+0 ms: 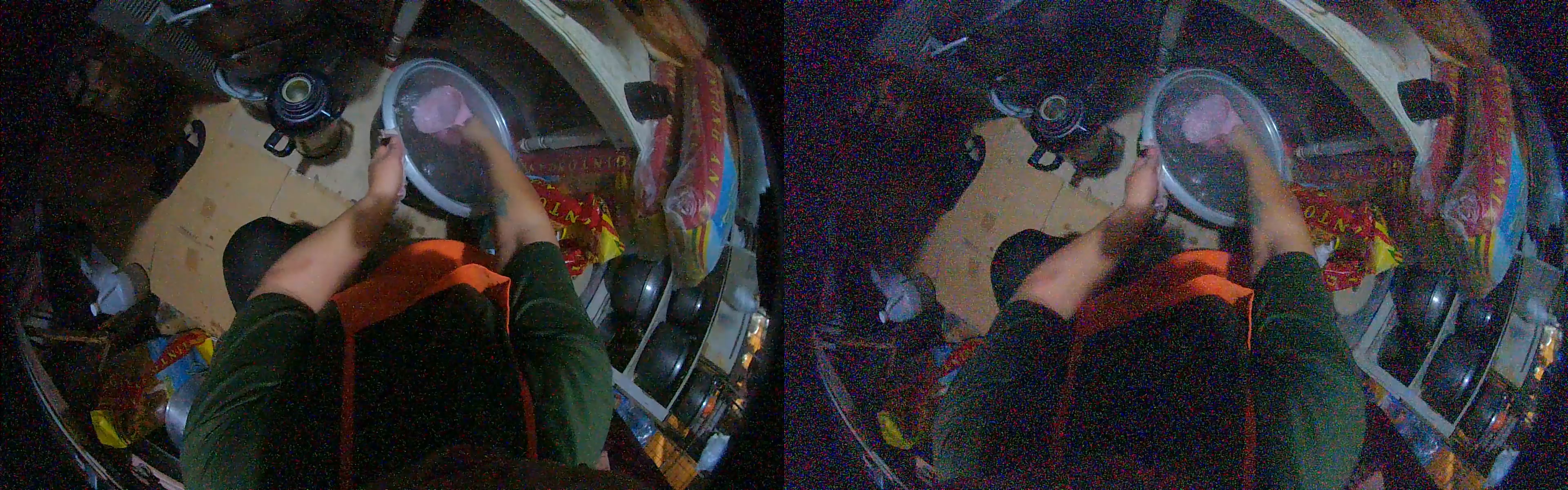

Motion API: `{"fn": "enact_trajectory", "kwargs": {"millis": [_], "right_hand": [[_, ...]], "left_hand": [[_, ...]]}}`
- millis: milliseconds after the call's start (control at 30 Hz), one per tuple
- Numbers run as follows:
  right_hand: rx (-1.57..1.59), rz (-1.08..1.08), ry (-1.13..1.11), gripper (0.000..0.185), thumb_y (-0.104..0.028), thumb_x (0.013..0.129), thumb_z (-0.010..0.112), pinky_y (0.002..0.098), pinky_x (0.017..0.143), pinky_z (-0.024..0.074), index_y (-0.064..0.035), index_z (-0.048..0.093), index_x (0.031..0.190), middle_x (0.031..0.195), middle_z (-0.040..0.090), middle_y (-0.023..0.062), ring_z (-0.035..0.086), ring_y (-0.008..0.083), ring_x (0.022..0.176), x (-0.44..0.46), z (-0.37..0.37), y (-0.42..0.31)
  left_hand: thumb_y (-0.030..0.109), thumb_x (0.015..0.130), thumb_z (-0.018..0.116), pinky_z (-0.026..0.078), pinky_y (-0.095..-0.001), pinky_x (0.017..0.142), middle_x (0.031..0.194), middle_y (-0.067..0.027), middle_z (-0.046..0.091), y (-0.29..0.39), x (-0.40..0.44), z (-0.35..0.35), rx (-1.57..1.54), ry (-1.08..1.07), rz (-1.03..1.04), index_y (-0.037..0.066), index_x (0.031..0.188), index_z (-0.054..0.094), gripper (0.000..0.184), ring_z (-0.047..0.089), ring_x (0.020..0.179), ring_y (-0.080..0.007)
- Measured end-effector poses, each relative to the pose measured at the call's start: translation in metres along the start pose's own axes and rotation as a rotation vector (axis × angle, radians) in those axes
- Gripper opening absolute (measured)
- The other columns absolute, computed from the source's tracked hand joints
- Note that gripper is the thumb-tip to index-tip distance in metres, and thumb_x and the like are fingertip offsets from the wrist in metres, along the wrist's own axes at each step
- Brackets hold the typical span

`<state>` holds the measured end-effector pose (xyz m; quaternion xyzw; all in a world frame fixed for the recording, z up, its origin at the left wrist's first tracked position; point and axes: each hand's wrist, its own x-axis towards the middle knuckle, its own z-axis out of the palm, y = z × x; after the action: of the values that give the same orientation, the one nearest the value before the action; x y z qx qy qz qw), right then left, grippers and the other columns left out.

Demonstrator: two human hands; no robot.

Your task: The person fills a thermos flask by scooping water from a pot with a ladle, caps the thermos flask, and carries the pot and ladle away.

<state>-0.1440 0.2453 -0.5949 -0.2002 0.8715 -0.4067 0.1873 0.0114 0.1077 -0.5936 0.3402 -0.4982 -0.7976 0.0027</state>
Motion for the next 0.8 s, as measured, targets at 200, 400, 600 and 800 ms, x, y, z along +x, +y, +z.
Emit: {"fn": "enact_trajectory", "kwargs": {"millis": [200, 400, 600, 800], "right_hand": [[-0.021, 0.425, -0.087, 0.034, -0.038, 0.077, 0.051, 0.0260, 0.032, 0.0338, -0.0043, 0.052, 0.081, 0.055, 0.047, 0.0020, 0.042, 0.0124, 0.036, -0.019, -0.014, 0.052], [0.248, 0.363, -0.094, 0.030, -0.036, 0.079, 0.049, 0.0242, 0.029, 0.0276, -0.0070, 0.044, 0.074, 0.052, 0.042, -0.0003, 0.037, 0.0095, 0.034, -0.036, -0.009, 0.053], [0.336, 0.303, -0.074, 0.022, -0.029, 0.081, 0.047, 0.0219, 0.028, 0.0267, -0.0069, 0.043, 0.078, 0.052, 0.041, -0.0011, 0.035, 0.0078, 0.032, -0.073, -0.037, 0.020], [0.465, 0.382, -0.095, 0.020, -0.026, 0.080, 0.048, 0.0227, 0.035, 0.0328, -0.0056, 0.046, 0.080, 0.052, 0.045, -0.0002, 0.041, 0.0081, 0.039, -0.118, -0.069, -0.013]], "left_hand": [[0.038, 0.083, 0.039, 0.040, -0.0353, 0.056, 0.071, -0.0117, 0.055, -0.001, 0.009, -0.019, 0.313, 0.187, 0.133, 0.000, 0.081, 0.053, 0.040, 0.053, 0.062, -0.0229], [0.037, 0.084, 0.030, 0.039, -0.0403, 0.067, 0.087, -0.0202, 0.056, -0.002, 0.035, -0.049, 0.690, 0.277, 0.055, -0.003, 0.089, 0.055, 0.047, 0.054, 0.081, -0.0352], [0.032, 0.084, 0.026, 0.040, -0.0421, 0.076, 0.091, -0.0228, 0.055, -0.031, 0.072, -0.066, 0.803, 0.358, -0.054, -0.005, 0.088, 0.055, 0.047, 0.053, 0.087, -0.0369], [0.033, 0.082, 0.029, 0.038, -0.0417, 0.080, 0.097, -0.0242, 0.053, -0.057, 0.102, -0.074, 0.639, 0.413, -0.139, -0.003, 0.091, 0.057, 0.046, 0.050, 0.094, -0.0360]]}}
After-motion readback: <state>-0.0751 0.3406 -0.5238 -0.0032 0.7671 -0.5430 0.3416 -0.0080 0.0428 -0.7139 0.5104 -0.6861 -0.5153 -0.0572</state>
